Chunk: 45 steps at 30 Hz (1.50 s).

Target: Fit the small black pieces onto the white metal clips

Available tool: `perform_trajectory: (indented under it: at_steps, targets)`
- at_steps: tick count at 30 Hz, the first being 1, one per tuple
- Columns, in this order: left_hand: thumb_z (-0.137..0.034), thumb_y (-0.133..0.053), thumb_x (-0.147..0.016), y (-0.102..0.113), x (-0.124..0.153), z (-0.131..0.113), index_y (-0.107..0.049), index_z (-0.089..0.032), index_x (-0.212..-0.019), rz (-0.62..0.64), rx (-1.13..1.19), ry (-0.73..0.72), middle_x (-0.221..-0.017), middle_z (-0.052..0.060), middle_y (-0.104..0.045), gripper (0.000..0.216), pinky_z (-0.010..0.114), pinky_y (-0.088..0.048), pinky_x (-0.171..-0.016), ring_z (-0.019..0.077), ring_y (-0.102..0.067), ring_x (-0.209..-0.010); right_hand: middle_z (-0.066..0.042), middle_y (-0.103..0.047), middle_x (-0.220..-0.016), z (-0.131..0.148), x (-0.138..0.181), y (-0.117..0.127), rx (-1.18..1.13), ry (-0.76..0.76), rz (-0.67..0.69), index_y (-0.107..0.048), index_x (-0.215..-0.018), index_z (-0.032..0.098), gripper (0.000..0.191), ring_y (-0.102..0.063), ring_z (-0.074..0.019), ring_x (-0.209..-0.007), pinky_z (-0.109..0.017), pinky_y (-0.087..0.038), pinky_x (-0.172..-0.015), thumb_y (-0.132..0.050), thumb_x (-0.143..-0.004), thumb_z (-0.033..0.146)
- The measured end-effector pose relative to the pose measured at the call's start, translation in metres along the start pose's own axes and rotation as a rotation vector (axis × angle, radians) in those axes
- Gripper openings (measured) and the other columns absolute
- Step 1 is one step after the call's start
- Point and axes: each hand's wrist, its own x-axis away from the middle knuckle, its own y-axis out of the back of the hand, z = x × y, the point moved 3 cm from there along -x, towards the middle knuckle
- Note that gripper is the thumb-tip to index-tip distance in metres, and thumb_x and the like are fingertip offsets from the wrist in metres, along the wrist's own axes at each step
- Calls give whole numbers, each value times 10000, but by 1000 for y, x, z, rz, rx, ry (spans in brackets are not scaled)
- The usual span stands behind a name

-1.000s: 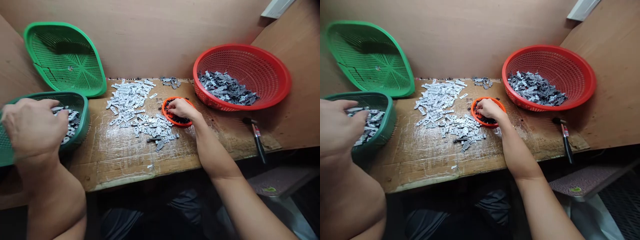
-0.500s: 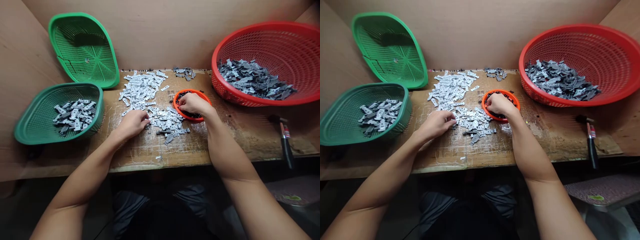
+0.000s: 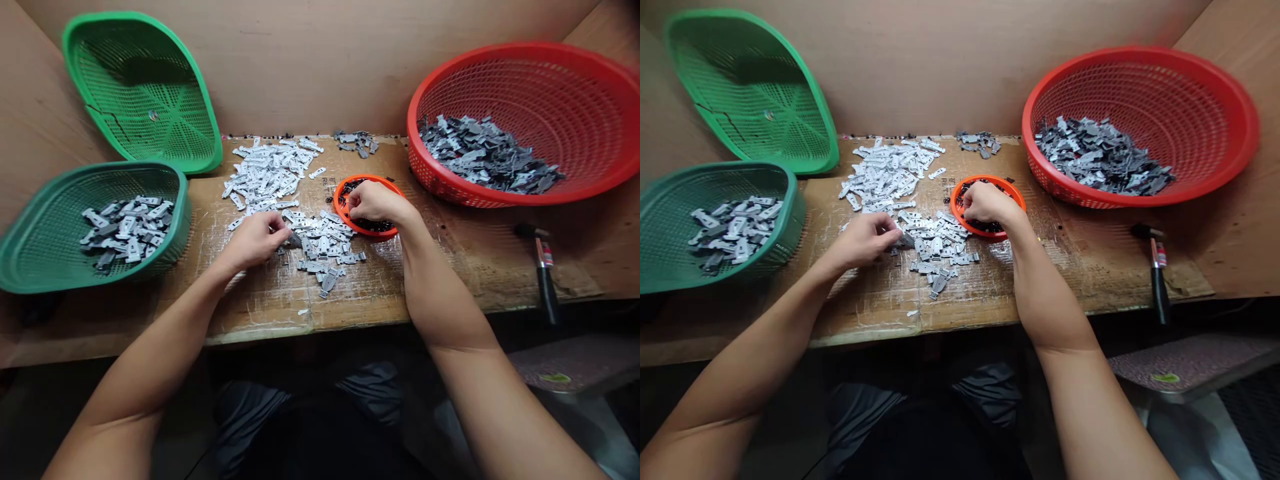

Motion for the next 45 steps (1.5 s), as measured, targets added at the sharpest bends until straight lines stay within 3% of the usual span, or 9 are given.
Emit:
perform_trajectory:
  at_steps: [5, 11, 20, 28, 35, 39, 45]
  targets:
    - [-244, -827, -818, 14, 2, 2, -658, -214, -751, -88, 391, 109, -730, 76, -728, 185, 344, -531, -579, 216, -713, -655, -53, -643, -649, 6, 2, -7, 92, -6, -75, -688, -665, 203, 205, -550, -194, -660, -378, -396, -641, -732, -739, 17]
    - [-209, -882, -797, 15, 0, 13, -658, -205, -729, -148, 542, 195, -718, 97, -709, 234, 364, -556, -594, 273, -794, -731, -54, -723, -734, -5, -1, -9, 97, 7, -100, -751, -772, 197, 149, -612, -208, -674, -367, -444, -655, -725, -734, 55]
    - [-348, -916, -758, 18, -3, 17, -669, -210, -755, -160, 522, 145, -693, 85, -737, 283, 315, -560, -547, 263, -800, -729, -83, -749, -749, -16, 10, 22, 77, -23, -199, -836, -855, 153, 136, -653, -216, -734, -365, -492, -764, -700, -862, 142]
    - [-355, -891, -784, 19, -2, 14, -676, -213, -744, -133, 484, 137, -661, 72, -731, 261, 301, -557, -545, 256, -798, -704, -37, -739, -761, -5, 0, 5, 19, 165, -209, -808, -864, 177, 164, -626, -186, -712, -346, -482, -798, -653, -881, 128]
    - [-283, -861, -821, 17, -1, 12, -681, -197, -748, -131, 471, 164, -669, 70, -719, 213, 292, -553, -558, 253, -803, -710, -59, -764, -843, -6, -5, -4, 34, 188, -139, -820, -924, 159, 215, -640, -189, -748, -340, -470, -785, -630, -850, 90]
    - [-312, -893, -802, 17, 0, 12, -681, -195, -755, -127, 476, 162, -666, 64, -716, 247, 294, -560, -565, 253, -805, -710, -89, -778, -934, -9, -5, -4, 47, 207, -108, -795, -913, 156, 147, -649, -204, -825, -351, -473, -809, -660, -868, 123]
    - [-307, -917, -780, 15, 0, 13, -675, -197, -742, -126, 544, 157, -678, 73, -716, 269, 305, -569, -554, 251, -796, -701, -25, -699, -784, -4, 8, 7, -101, 182, -179, -727, -816, 187, 67, -563, -160, -717, -339, -453, -725, -676, -848, 159]
